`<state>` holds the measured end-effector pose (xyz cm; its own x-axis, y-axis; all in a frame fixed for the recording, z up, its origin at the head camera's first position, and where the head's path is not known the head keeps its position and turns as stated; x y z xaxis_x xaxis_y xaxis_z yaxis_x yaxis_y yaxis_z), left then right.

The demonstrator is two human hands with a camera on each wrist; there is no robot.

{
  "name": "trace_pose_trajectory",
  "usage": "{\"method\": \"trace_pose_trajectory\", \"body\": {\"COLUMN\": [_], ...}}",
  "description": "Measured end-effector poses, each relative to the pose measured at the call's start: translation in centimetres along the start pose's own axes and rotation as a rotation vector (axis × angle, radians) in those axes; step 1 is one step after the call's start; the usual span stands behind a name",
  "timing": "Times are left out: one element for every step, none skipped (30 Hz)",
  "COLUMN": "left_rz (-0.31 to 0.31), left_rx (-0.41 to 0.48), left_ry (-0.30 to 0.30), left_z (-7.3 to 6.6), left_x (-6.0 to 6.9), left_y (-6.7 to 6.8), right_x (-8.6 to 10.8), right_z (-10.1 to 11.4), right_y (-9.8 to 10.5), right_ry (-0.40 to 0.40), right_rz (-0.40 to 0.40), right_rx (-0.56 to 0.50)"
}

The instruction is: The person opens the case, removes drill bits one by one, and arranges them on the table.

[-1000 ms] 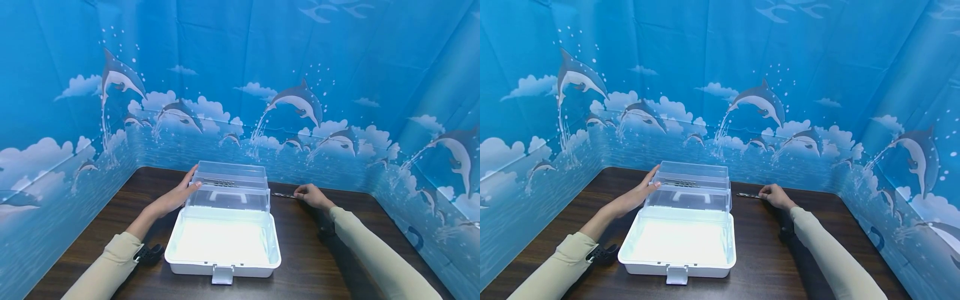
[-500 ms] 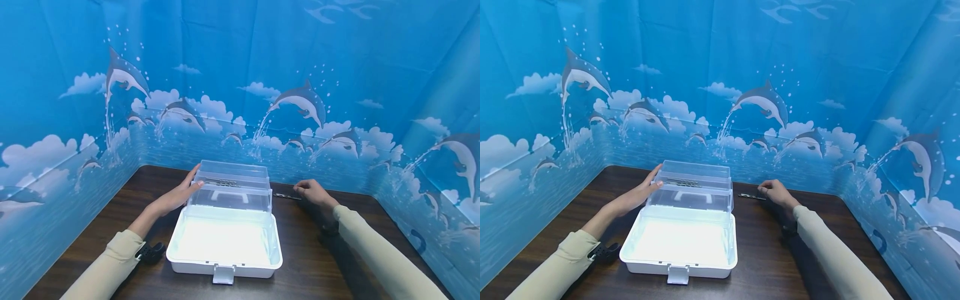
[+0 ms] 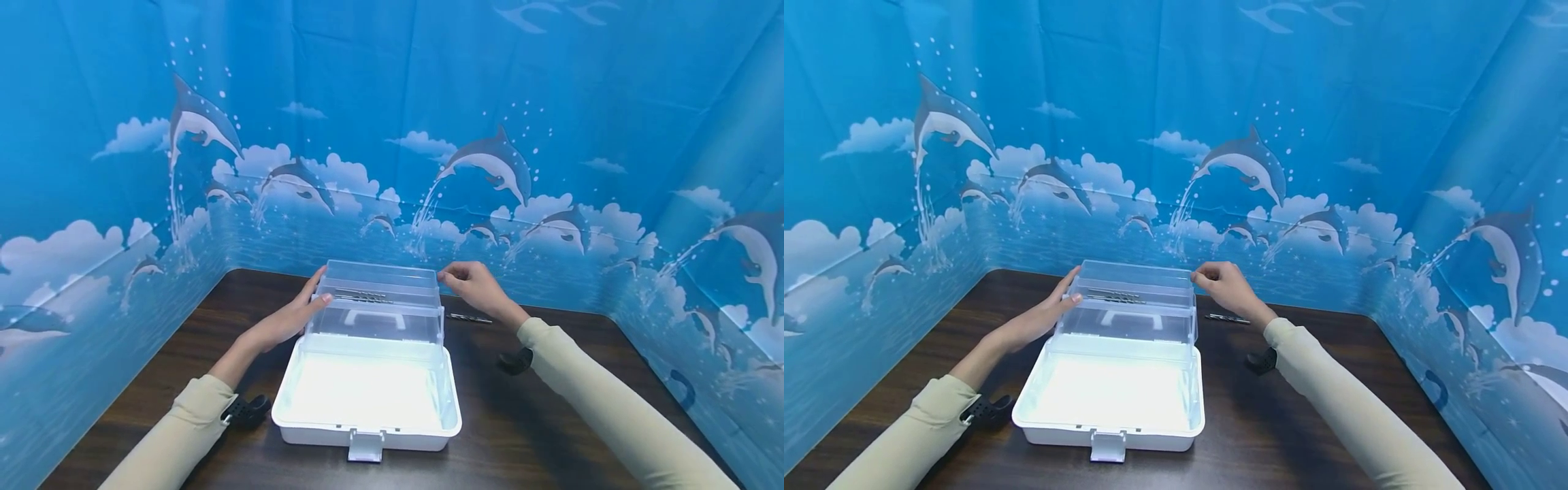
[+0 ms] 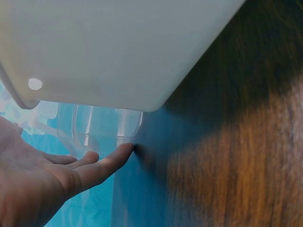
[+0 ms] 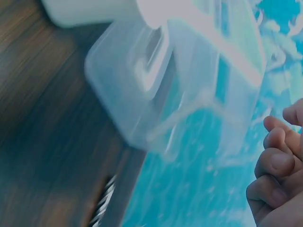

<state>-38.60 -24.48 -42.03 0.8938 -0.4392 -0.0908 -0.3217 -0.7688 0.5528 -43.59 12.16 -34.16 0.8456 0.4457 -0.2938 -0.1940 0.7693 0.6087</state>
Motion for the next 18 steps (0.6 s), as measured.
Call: {"method": "trace_pose_trajectory", "body": {"left_rz": [-0.001, -0.002, -0.005, -0.007, -0.008, -0.010, -0.011, -0.013, -0.014, -0.014, -0.015, -0.015, -0.014, -0.014, -0.014, -0.013, -0.013, -0.013], "left_rx": [0.000, 0.000, 0.000, -0.001, -0.003, -0.004, -0.008, -0.009, -0.013, -0.014, -0.015, -0.016, -0.016, -0.016, -0.017, -0.018, -0.019, -0.018], "left_ry": [-0.003, -0.003, -0.004, -0.005, -0.006, -0.006, -0.007, -0.007, -0.009, -0.010, -0.010, -0.011, -0.011, -0.013, -0.014, -0.015, -0.016, -0.016], "left_z": [0.0, -0.1, -0.1, -0.1, -0.1, 0.0, 0.0, 0.0, 0.0, -0.1, -0.1, -0.1, -0.1, -0.1, -0.1, 0.0, 0.0, 0.0], "left_x": [0.0, 0.0, 0.0, 0.0, 0.0, 0.0, 0.0, 0.0, 0.0, 0.0, 0.0, 0.0, 0.1, 0.1, 0.1, 0.1, 0.1, 0.1], "left_y": [0.0, 0.0, 0.0, 0.0, 0.0, 0.0, 0.1, 0.1, 0.1, 0.1, 0.1, 0.1, 0.1, 0.1, 0.1, 0.1, 0.0, 0.0], "right_x": [-0.2, -0.4, -0.6, -0.8, -1.0, -1.2, -1.4, -1.6, -1.8, -1.9, -2.1, -2.2, -2.3, -2.4, -2.5, -2.6, -2.7, -2.8], "right_z": [0.6, 1.2, 1.7, 2.2, 2.6, 3.0, 3.3, 3.6, 3.9, 4.2, 4.4, 4.7, 4.9, 5.1, 5.3, 5.5, 5.6, 5.8], "right_y": [-0.4, -0.8, -1.2, -1.6, -2.0, -2.4, -2.7, -3.1, -3.5, -3.9, -4.3, -4.7, -5.0, -5.3, -5.6, -5.8, -6.1, -6.3], "right_ry": [0.012, 0.026, 0.038, 0.052, 0.066, 0.078, 0.087, 0.097, 0.105, 0.114, 0.122, 0.128, 0.132, 0.139, 0.142, 0.144, 0.149, 0.153], "right_rz": [0.017, 0.037, 0.058, 0.079, 0.103, 0.129, 0.155, 0.183, 0.213, 0.242, 0.268, 0.291, 0.311, 0.327, 0.338, 0.346, 0.353, 0.360], "right_rx": [0.007, 0.020, 0.034, 0.045, 0.058, 0.072, 0.081, 0.093, 0.105, 0.121, 0.135, 0.151, 0.164, 0.172, 0.179, 0.182, 0.183, 0.185]}}
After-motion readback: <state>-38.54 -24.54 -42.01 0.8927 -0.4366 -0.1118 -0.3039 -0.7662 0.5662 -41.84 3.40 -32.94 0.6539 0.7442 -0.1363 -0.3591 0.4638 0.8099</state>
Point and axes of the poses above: each hand's wrist, its own x-axis away from the middle knuckle, its own y-axis out of the back of the hand, z = x × y, the point moved 4 cm from there along -x, towards the middle knuckle, and after that the axes turned 9 degrees about -x, right-handed, at the moved point
